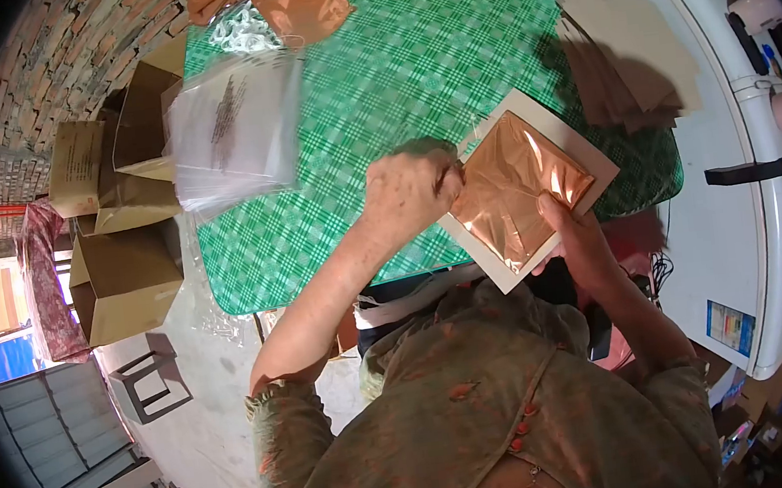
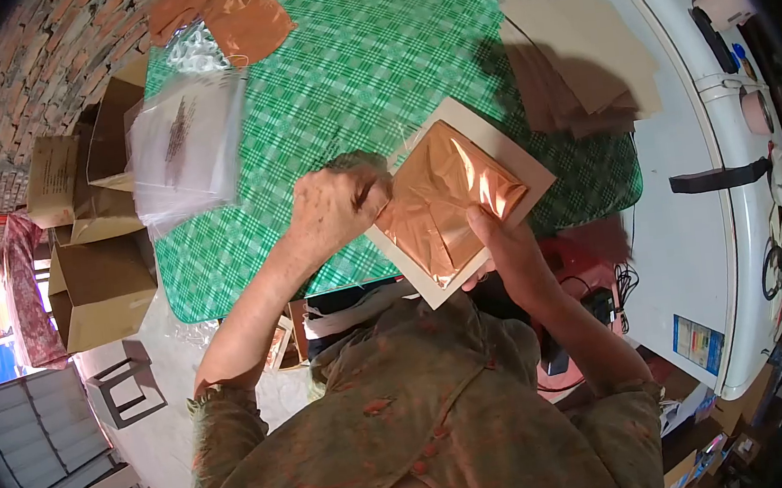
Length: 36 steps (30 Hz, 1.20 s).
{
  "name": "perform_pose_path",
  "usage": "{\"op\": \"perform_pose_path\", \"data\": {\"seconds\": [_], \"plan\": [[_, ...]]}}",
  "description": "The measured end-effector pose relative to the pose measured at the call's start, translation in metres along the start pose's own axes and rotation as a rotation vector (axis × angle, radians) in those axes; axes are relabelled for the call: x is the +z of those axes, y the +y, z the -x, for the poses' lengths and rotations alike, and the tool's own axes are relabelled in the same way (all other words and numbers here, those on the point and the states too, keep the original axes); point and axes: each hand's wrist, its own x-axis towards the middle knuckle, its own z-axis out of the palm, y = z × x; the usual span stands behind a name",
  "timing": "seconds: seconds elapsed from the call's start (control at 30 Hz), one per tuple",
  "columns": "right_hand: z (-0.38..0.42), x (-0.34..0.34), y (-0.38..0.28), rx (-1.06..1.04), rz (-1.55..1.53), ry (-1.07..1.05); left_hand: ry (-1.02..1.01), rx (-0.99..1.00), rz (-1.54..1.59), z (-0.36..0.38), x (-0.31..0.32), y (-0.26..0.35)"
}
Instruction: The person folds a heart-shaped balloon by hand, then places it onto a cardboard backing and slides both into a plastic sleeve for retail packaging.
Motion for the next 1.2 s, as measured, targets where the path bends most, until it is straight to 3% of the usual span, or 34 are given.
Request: {"op": "perform_pose_path", "data": {"seconds": [0.13,0.27,0.4,0.53,0.63,0.8,1.03,1.2], "plan": [[0.002,-0.01,0.001,0.059,0.003,-0.009,-0.032,-0.072,0.005,-0.003,-0.004,0.004],[0.006,-0.028,0.01,-0.033,0.019,0.128,-0.055,-0.103,-0.022,-0.006,-0.004,0.002],[0.021,-0.039,-0.013,-0.018,0.055,0.021,-0.055,-0.1,-0.013,-0.009,-0.001,0.0],[0.026,-0.059,-0.019,-0.057,0.141,0.114,-0.139,-0.139,-0.052,-0.012,-0.005,0.004],[0.03,-0.056,-0.044,-0.041,-0.046,0.09,-0.117,-0.128,-0.075,-0.01,-0.002,0.003],[0.028,-0.054,-0.033,0.228,0.274,-0.083,-0.068,-0.128,-0.029,-0.011,0.003,0.003],[0.015,-0.037,-0.032,0.203,0.111,-0.018,-0.144,-0.084,-0.013,-0.006,-0.004,0.01],[0.009,-0.036,-0.018,0.167,0.171,-0.082,-0.247,-0.064,-0.05,-0.006,-0.02,0.021]]}}
